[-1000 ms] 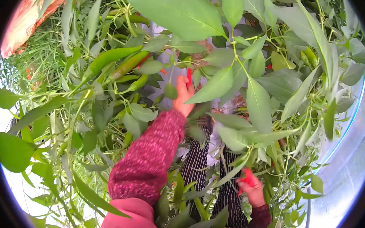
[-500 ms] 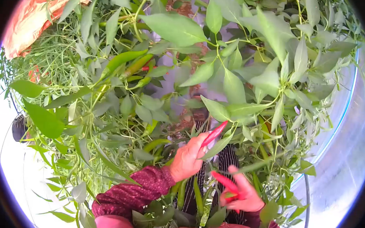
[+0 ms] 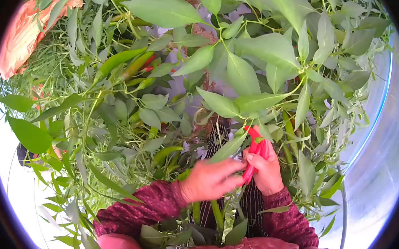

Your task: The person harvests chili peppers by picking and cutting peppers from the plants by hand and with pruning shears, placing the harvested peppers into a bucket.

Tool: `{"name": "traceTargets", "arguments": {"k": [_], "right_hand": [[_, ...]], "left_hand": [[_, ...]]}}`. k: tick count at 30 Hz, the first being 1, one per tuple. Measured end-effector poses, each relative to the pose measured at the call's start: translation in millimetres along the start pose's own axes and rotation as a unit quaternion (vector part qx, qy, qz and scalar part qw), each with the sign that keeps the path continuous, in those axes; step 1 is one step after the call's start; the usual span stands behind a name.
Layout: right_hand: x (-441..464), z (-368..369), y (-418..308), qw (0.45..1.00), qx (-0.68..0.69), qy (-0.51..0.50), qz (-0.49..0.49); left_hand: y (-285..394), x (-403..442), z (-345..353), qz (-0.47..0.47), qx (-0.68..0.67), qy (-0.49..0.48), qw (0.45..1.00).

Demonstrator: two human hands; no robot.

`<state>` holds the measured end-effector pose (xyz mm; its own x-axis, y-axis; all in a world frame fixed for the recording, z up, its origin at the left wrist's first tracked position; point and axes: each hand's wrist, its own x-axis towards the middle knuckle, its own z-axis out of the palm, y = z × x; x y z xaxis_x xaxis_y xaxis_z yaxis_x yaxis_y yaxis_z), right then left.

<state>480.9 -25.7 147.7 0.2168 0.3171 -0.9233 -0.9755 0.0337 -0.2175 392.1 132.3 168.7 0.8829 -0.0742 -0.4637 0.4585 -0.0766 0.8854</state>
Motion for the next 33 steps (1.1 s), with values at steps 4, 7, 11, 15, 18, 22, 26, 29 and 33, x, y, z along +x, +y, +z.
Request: {"name": "traceTargets", "arguments": {"k": [4,7,11,15,18,22,26,29,33], "right_hand": [[1.6,-11.2,4.1,0.999,-0.007,-0.019,0.033],[0.9,-15.8,8.2,0.999,-0.037,0.003,0.037],[2.4,-16.0,17.8,0.999,-0.041,0.009,0.030],[2.7,-16.5,20.7,0.997,-0.061,0.001,0.043],[2.3,-18.9,27.0,0.997,-0.059,-0.003,0.054],[3.3,-20.7,32.3,0.997,-0.039,0.009,0.059],[-1.5,-15.1,26.4,0.997,-0.033,0.001,0.074],[9.8,-23.1,24.1,0.998,-0.037,-0.002,0.052],[15.5,-38.6,15.0,0.998,-0.057,-0.019,0.016]], "left_hand": [[-76.2,8.0,-51.3,-0.145,-0.169,0.348,0.911],[-133.4,12.0,-102.0,-0.232,-0.234,0.460,0.825],[-163.5,34.5,-134.7,-0.172,-0.318,0.528,0.768],[-156.0,58.3,-149.7,-0.150,-0.356,0.496,0.778],[-168.4,63.9,-154.1,-0.110,-0.383,0.497,0.771],[-169.3,69.6,-150.6,-0.048,-0.361,0.537,0.760],[-154.1,49.5,-151.4,-0.091,-0.404,0.534,0.737],[-165.5,35.8,-158.8,-0.175,-0.376,0.529,0.740],[-175.8,2.8,-176.7,-0.201,-0.157,0.479,0.840]]}}
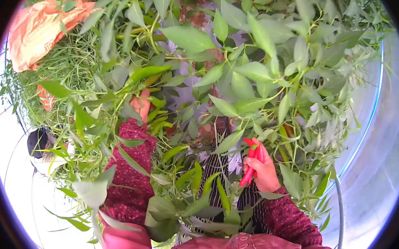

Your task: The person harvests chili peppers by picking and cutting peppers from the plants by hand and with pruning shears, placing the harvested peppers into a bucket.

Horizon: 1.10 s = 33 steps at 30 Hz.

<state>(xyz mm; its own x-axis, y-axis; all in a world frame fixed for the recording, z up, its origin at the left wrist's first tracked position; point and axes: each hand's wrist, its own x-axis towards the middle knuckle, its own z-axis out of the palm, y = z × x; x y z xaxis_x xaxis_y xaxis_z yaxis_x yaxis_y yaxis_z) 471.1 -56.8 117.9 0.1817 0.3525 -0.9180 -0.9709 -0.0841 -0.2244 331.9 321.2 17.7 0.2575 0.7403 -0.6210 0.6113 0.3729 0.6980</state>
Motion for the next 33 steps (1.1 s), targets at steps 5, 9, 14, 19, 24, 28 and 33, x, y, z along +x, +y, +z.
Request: {"name": "traceTargets", "arguments": {"k": [5,9,14,19,24,28,33], "right_hand": [[-28.6,7.2,-29.8,1.000,-0.006,0.002,-0.004],[-51.9,14.1,-65.1,0.999,-0.002,-0.030,0.019],[-64.7,34.3,-87.0,0.987,-0.066,-0.137,0.046],[-59.7,122.7,-116.9,0.900,-0.279,-0.280,-0.182],[25.7,242.6,-152.8,0.795,-0.436,-0.173,-0.384],[90.6,319.6,-117.0,0.720,-0.581,-0.236,-0.299],[93.4,331.2,-70.8,0.514,-0.763,-0.329,-0.213]], "left_hand": [[38.5,1.6,-64.9,0.099,0.179,-0.292,0.934],[57.9,-21.3,-91.8,0.179,0.456,-0.285,0.824],[74.8,-67.0,-123.3,0.245,0.620,-0.358,0.653],[184.3,-217.0,-27.6,0.187,0.552,-0.357,0.730],[261.6,-235.6,-39.5,0.329,0.316,-0.352,0.817],[338.4,-222.5,-121.4,0.187,0.198,-0.350,0.896],[377.1,-120.4,-130.0,0.070,0.250,-0.022,0.965]]}}
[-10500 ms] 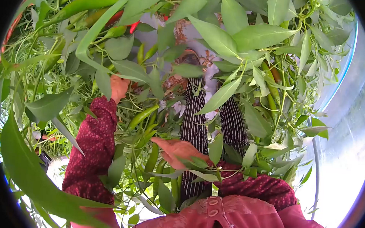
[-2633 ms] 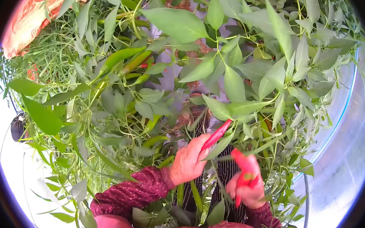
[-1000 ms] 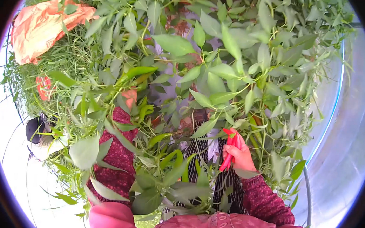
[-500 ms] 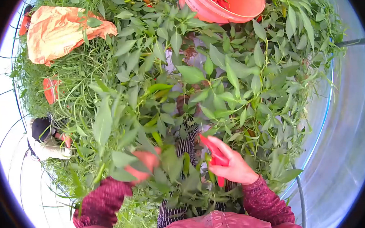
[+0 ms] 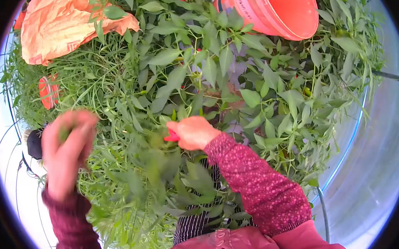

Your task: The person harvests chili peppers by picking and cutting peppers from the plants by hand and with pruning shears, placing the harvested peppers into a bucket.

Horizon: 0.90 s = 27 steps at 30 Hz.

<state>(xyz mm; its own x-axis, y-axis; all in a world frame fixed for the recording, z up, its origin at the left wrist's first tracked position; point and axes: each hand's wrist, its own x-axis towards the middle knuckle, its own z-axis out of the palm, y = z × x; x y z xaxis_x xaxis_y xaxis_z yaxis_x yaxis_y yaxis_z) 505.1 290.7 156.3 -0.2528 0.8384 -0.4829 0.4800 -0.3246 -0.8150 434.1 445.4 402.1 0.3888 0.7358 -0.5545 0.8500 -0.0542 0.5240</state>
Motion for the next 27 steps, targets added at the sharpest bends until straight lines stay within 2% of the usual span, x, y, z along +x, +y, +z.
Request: {"name": "traceTargets", "arguments": {"k": [1,2,4,5,7,9,10,12,14,15,16,18,19,20,21,23,24,26,27], "right_hand": [[-4.2,6.2,0.1,1.000,0.013,-0.010,0.002],[-8.0,12.3,2.4,0.999,0.025,-0.021,0.003],[-14.6,16.9,7.1,0.999,0.022,-0.025,0.006],[-18.9,11.9,7.1,0.999,0.028,-0.037,0.007],[-23.7,3.2,10.1,0.998,0.039,-0.045,0.007],[-25.8,-1.5,15.3,0.998,0.052,-0.045,-0.005],[-26.8,-2.7,17.3,0.997,0.068,-0.037,-0.018],[-29.8,-8.0,20.1,0.996,0.070,-0.045,-0.029],[-31.8,-13.0,19.8,0.994,0.104,-0.030,-0.020],[-31.1,-9.1,22.6,0.992,0.125,-0.016,-0.028],[-31.8,-7.8,20.9,0.992,0.125,-0.020,-0.029],[-29.5,-10.9,17.7,0.991,0.124,-0.039,-0.010],[-26.7,-14.3,15.5,0.992,0.088,-0.087,0.015],[-25.1,-12.9,16.8,0.992,0.085,-0.091,0.014],[-25.2,-9.3,19.5,0.992,0.105,-0.072,0.008],[-23.8,-8.1,19.0,0.991,0.123,-0.054,0.004],[-22.7,-9.8,16.0,0.991,0.113,-0.065,0.019],[-21.8,-8.3,14.0,0.991,0.101,-0.076,0.035],[-21.5,-6.3,14.1,0.992,0.103,-0.071,0.033]], "left_hand": [[-14.6,31.4,12.4,-0.002,0.028,-0.033,0.999],[-39.1,60.5,28.7,0.063,0.055,-0.078,0.993],[-95.7,111.2,74.4,0.133,0.081,-0.190,0.969],[-117.5,129.4,99.3,0.121,0.116,-0.226,0.960],[-161.5,155.5,150.0,0.135,0.185,-0.183,0.956],[-201.6,179.3,183.4,0.181,0.331,-0.125,0.918],[-218.9,180.7,193.4,0.177,0.330,-0.128,0.918],[-245.3,174.4,206.2,0.181,0.468,-0.167,0.849],[-259.8,148.4,210.0,0.187,0.428,-0.213,0.858],[-266.8,135.2,212.5,0.166,0.457,-0.256,0.836],[-275.7,124.2,211.9,0.245,0.374,-0.182,0.876],[-287.4,125.5,215.2,0.189,0.314,-0.166,0.915],[-284.2,132.9,208.1,0.155,0.233,-0.147,0.949],[-282.3,146.8,200.8,0.118,0.150,-0.127,0.973],[-289.2,167.3,195.0,0.039,0.077,-0.142,0.986],[-299.7,204.4,188.7,-0.062,-0.021,-0.044,0.997],[-267.4,206.8,172.6,-0.012,0.089,0.004,0.996],[-254.6,229.5,171.7,0.052,0.240,-0.048,0.968],[-250.2,238.3,178.2,0.065,0.281,-0.103,0.952]]}}
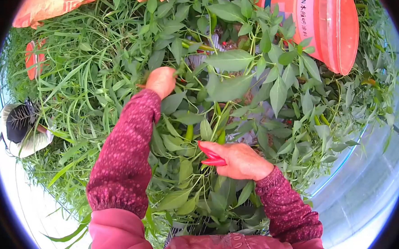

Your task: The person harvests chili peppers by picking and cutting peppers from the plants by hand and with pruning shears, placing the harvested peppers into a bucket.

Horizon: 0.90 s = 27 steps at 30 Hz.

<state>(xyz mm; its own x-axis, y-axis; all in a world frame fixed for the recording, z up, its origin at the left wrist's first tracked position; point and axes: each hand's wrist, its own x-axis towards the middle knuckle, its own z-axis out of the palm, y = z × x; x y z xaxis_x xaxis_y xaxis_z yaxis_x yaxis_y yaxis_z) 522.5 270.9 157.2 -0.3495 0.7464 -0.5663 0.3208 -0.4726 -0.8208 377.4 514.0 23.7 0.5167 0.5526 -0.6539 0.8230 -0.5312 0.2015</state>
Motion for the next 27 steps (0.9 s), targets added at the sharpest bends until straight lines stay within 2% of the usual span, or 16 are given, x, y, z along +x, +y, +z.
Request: {"name": "traceTargets", "arguments": {"k": [1,3,6,9,11,13,14,15,17,18,19,21,23,25,27], "right_hand": [[1.3,1.1,0.4,1.000,0.001,0.005,-0.002],[3.2,2.1,-0.2,1.000,0.010,0.012,0.004],[3.4,2.2,-0.1,1.000,0.009,0.014,0.000],[3.9,-2.3,-3.3,1.000,0.015,-0.012,0.014],[5.3,-4.9,-4.3,0.999,0.017,-0.022,0.022],[3.3,-2.1,-1.9,0.998,0.055,0.009,0.013],[2.6,-2.6,-1.9,0.998,0.055,0.010,0.012],[2.1,-3.8,-2.1,0.998,0.067,0.014,0.015],[1.1,-2.0,-0.4,0.997,0.079,0.018,0.018],[0.6,1.0,2.3,0.995,0.096,0.027,0.010],[0.9,2.2,3.8,0.993,0.112,0.037,0.001],[1.7,0.9,3.7,0.993,0.112,0.030,0.012],[-0.7,-0.8,1.5,0.993,0.116,0.024,0.027],[-1.1,-4.4,-2.5,0.991,0.129,0.010,0.037],[-0.5,-3.6,-2.2,0.989,0.137,0.007,0.048]], "left_hand": [[3.1,10.4,3.8,0.026,0.041,-0.053,0.997],[-3.0,32.7,27.8,0.039,0.089,-0.061,0.993],[-14.8,57.7,53.8,0.082,0.155,-0.132,0.976],[-6.0,60.9,55.0,0.054,0.177,-0.170,0.968],[-33.7,81.7,92.1,0.030,0.134,-0.162,0.977],[-52.5,86.7,111.5,0.157,0.151,-0.071,0.973],[-24.8,67.3,77.7,0.030,0.097,-0.074,0.992],[-21.2,57.1,62.8,0.030,0.098,-0.071,0.992],[-20.2,46.6,50.6,-0.020,0.005,-0.024,0.999],[-39.4,53.0,60.8,0.019,-0.039,-0.017,0.999],[-42.8,49.5,53.5,0.019,-0.039,-0.014,0.999],[-46.7,42.4,41.5,0.014,-0.238,-0.100,0.966],[-39.1,37.1,20.4,0.004,-0.222,-0.122,0.967],[-34.0,32.4,1.1,0.054,-0.114,-0.146,0.981],[-28.6,27.7,-16.7,0.083,-0.143,-0.166,0.972]]}}
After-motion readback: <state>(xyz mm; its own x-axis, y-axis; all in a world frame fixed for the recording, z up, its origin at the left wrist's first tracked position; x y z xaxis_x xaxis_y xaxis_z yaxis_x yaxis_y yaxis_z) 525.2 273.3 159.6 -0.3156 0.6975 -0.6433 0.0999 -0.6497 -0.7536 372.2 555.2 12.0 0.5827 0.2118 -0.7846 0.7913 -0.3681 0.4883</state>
